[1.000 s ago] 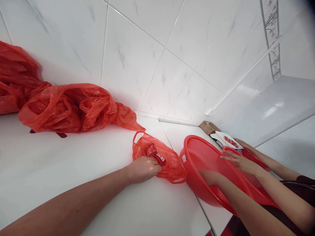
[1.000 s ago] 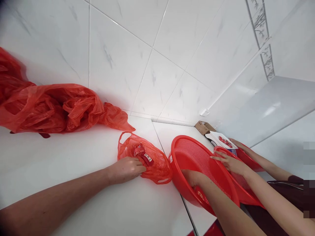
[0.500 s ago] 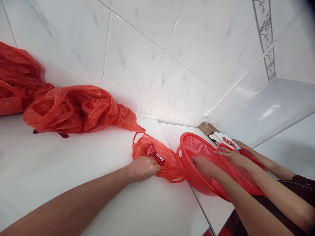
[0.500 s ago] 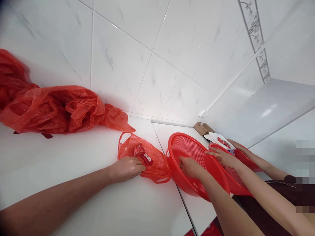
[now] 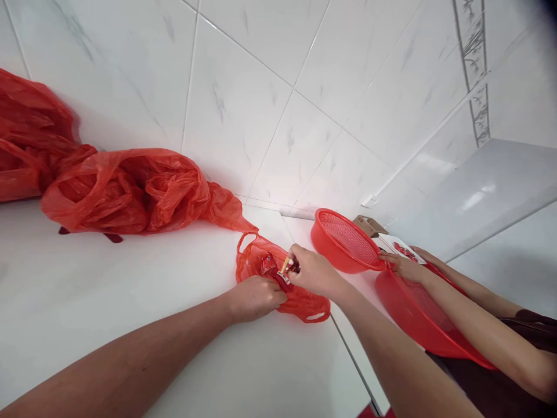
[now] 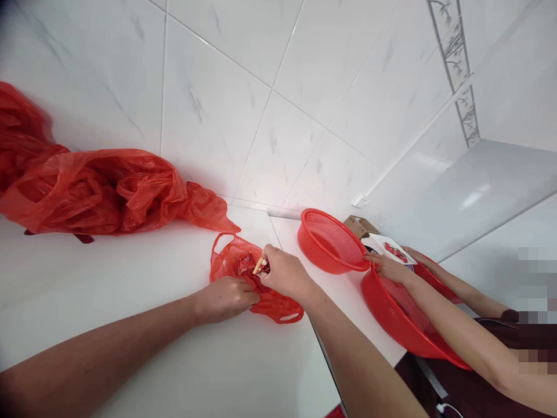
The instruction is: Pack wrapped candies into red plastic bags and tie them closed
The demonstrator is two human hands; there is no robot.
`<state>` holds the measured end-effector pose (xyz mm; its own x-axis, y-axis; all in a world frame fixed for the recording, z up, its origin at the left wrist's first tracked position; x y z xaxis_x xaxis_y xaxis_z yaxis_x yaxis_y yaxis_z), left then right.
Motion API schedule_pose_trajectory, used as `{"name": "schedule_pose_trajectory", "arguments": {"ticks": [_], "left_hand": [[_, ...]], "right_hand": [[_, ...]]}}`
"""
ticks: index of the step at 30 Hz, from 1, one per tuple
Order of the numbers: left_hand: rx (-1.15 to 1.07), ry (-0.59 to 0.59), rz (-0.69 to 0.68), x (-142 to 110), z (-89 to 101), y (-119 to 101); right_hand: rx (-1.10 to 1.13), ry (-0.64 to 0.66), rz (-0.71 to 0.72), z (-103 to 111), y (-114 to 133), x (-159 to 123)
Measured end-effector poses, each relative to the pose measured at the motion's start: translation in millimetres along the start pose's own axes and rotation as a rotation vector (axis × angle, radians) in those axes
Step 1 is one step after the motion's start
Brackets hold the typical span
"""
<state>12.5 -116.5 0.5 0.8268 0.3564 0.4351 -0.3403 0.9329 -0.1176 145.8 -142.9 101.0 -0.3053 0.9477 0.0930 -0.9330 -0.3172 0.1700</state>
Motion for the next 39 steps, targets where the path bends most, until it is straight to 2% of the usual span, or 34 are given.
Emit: {"name": "schedule_pose_trajectory", "arguments": {"ticks": [3, 5, 10, 13, 17, 21, 24, 27, 30, 32, 34, 37, 39], "left_hand": [[-0.011, -0.005, -0.014, 0, -2.3, 0], [-0.025, -0.017, -0.018, 0, -3.0, 0], [-0.035, -0.031, 0.003, 2, -1.8, 0], [-0.033, -0.013, 0.012, 2, -1.9, 1], [-0.037, -0.002, 0.026, 1, -2.4, 3], [-0.081, -0.110, 0.103, 3, 4.6, 7], [-0.078, -0.308, 0.213, 3, 16.3, 18], [-0.010, -0.533, 0.420, 1, 26.6, 35], [0.026, -0.670, 0.607, -3, 28.6, 52], [-0.043, -0.669, 0.711, -5, 25.0, 62], [-0.207, -0.582, 0.823, -8, 18.4, 71], [-0.567, -0.416, 0.977, -10, 7.1, 81], [-0.854, -0.387, 1.043, -11, 2.0, 86]], "right_hand": [[-0.022, -0.023, -0.025, -23, -6, 4], [0.003, -0.090, -0.049, -31, -12, 2], [0.070, -0.407, -0.102, -37, -26, -13], [0.070, -0.541, -0.147, -45, -33, -21], [0.008, -0.621, -0.197, -57, -37, -34], [-0.063, -0.642, -0.308, -61, -37, -56], [-0.038, -0.583, -0.385, -63, -37, -71], [0.003, -0.501, -0.445, -67, -37, -80], [0.097, -0.496, -0.510, -74, -38, -86], [0.183, -0.505, -0.577, -80, -40, -90], [0.254, -0.493, -0.649, -85, -42, -94], [0.285, -0.470, -0.717, -89, -44, -101], [0.303, -0.439, -0.716, -89, -44, -106]]}}
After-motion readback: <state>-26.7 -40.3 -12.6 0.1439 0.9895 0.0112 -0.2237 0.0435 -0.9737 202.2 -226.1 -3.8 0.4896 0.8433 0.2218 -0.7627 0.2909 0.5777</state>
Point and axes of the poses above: each hand's wrist, its own x-axis towards the middle knuckle, its own z-axis out of the back of the hand, y = z × x, the point moved 2 cm from there along x, towards the middle knuckle, and after that the axes turned 14 degrees about z, right-handed, at the moved point
